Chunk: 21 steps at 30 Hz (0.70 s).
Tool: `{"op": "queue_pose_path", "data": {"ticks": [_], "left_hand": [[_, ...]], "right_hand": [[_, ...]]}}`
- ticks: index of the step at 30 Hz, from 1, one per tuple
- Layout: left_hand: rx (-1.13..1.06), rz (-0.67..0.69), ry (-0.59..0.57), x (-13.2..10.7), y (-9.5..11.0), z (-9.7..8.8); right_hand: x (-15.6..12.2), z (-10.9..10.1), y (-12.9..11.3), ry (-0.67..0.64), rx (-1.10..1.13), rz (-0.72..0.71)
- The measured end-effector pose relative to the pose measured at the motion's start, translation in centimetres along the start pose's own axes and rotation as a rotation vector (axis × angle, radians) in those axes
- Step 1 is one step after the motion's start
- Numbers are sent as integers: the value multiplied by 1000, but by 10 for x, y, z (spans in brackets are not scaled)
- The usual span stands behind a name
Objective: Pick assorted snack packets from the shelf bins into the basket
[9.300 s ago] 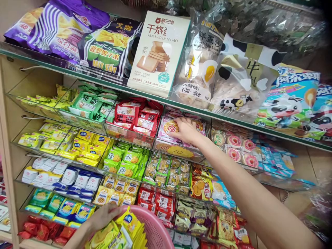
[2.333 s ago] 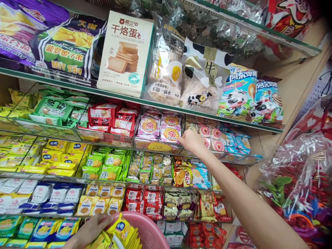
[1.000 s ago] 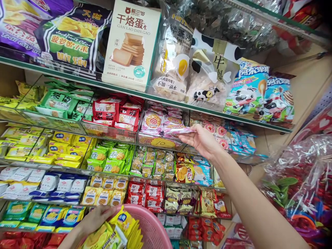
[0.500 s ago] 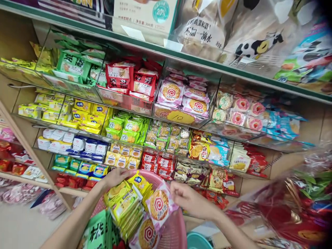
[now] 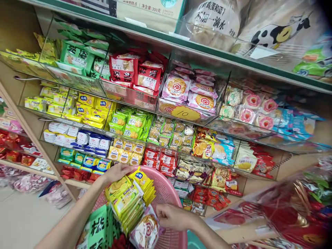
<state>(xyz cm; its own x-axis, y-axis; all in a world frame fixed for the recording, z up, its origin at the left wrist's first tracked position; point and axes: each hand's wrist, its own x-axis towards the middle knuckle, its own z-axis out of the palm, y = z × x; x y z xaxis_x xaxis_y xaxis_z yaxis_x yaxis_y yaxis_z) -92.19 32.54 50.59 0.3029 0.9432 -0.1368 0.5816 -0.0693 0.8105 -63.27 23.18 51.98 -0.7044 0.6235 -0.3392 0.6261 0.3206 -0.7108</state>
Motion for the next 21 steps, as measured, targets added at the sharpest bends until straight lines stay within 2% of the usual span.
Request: {"op": "queue_pose_path", "data": {"ticks": [5,9,11,14,17,19,21], "left_hand": [[-37,-30,-14,0,1,0],[-53,-51,-26,0,3,0],[-61,-57,-28,1,4,0],[-67,-48,-22,1,5,0],[-48,-19,-22,3,5,-1],[-32,3,-20,4,6,-1],[-17,16,-15,5,7,-2]], "right_hand": [[3,9,2,90,-285,-45],[3,10,3,149,-361,-82],[2,10,3,184,-303,-44],[2,11,1,247,-129,85],[6,16,0,159,-2,229],[9,22,-1,74,57,264],[11,27,-1,66,108,256]]}}
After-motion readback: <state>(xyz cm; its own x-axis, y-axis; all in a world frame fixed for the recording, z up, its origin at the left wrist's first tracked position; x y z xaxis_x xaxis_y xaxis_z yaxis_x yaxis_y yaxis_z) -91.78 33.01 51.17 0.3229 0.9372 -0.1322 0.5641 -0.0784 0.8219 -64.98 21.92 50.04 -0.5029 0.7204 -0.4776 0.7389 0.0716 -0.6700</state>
